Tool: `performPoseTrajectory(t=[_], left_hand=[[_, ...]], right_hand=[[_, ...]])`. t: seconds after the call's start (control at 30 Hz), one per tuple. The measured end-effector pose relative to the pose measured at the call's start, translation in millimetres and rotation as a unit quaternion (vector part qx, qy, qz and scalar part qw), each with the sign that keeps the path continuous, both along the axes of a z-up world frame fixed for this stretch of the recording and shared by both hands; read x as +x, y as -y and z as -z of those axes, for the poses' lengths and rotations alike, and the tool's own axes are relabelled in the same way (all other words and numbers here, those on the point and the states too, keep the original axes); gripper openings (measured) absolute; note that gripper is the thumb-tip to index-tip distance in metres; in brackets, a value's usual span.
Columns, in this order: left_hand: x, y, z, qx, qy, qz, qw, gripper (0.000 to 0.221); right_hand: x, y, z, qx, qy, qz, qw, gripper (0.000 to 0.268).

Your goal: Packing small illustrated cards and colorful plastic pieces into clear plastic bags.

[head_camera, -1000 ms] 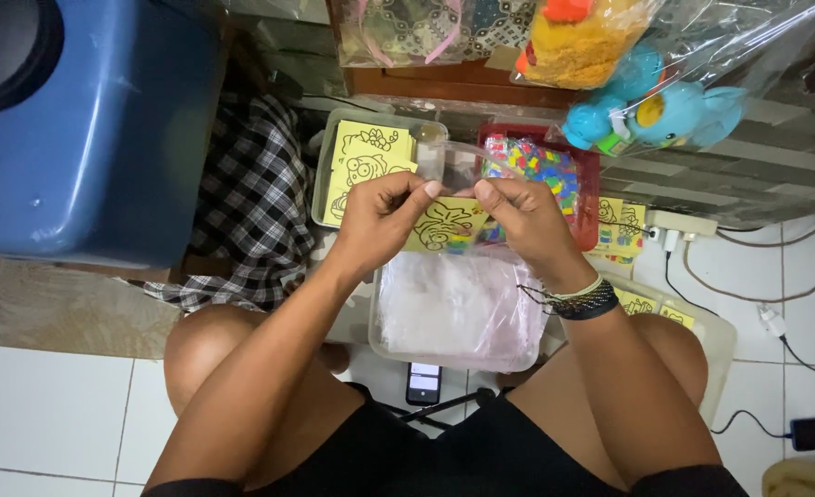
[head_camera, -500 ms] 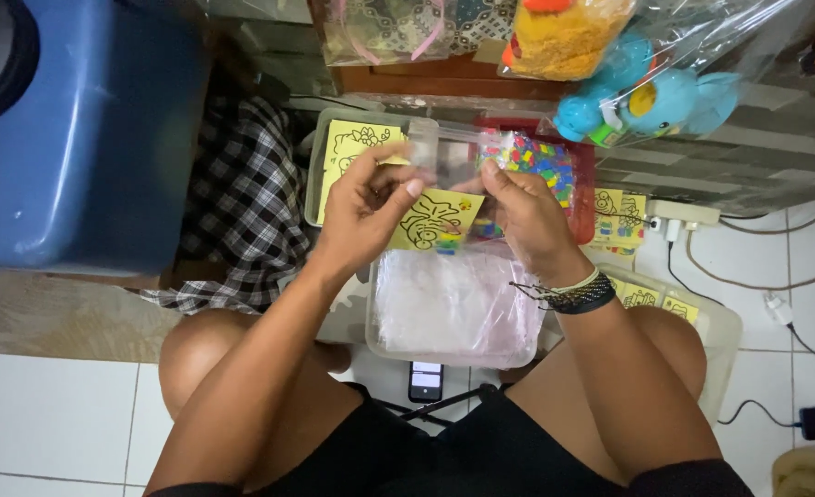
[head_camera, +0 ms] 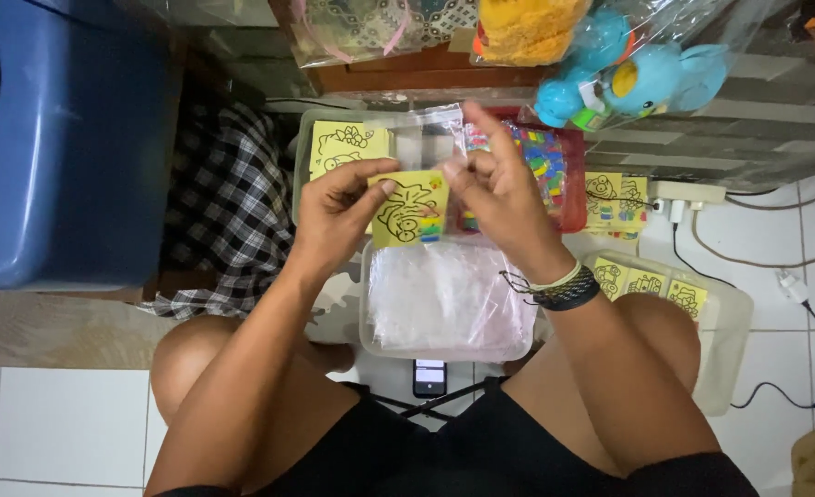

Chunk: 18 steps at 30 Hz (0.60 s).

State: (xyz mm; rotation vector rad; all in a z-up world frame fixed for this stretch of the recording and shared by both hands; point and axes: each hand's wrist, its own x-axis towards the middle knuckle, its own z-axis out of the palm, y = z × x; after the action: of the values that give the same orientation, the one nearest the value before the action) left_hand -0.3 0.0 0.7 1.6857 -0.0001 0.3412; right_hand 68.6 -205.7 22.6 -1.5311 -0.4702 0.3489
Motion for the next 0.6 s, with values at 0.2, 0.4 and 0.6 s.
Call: performPoseTrajectory(t=[0.2,0.4,0.6], left_hand=[[4,-1,1,-0.010,0.000,-0.016,1.000,0.024],[-4,1,-18,-0.017,-0.035,-0.001,0.999,0.024],[-4,-12,-9,0.045,-0.055,-0.038,0.997,0.008]], right_hand=[[0,2,10,-0.073,0.100,-0.002,0.992,0.063],[3,9,7,-0.111,0.032,-0.003,0.993,0.026],[8,8,19,-0.153,0.077,0.030,0.985,0.013]])
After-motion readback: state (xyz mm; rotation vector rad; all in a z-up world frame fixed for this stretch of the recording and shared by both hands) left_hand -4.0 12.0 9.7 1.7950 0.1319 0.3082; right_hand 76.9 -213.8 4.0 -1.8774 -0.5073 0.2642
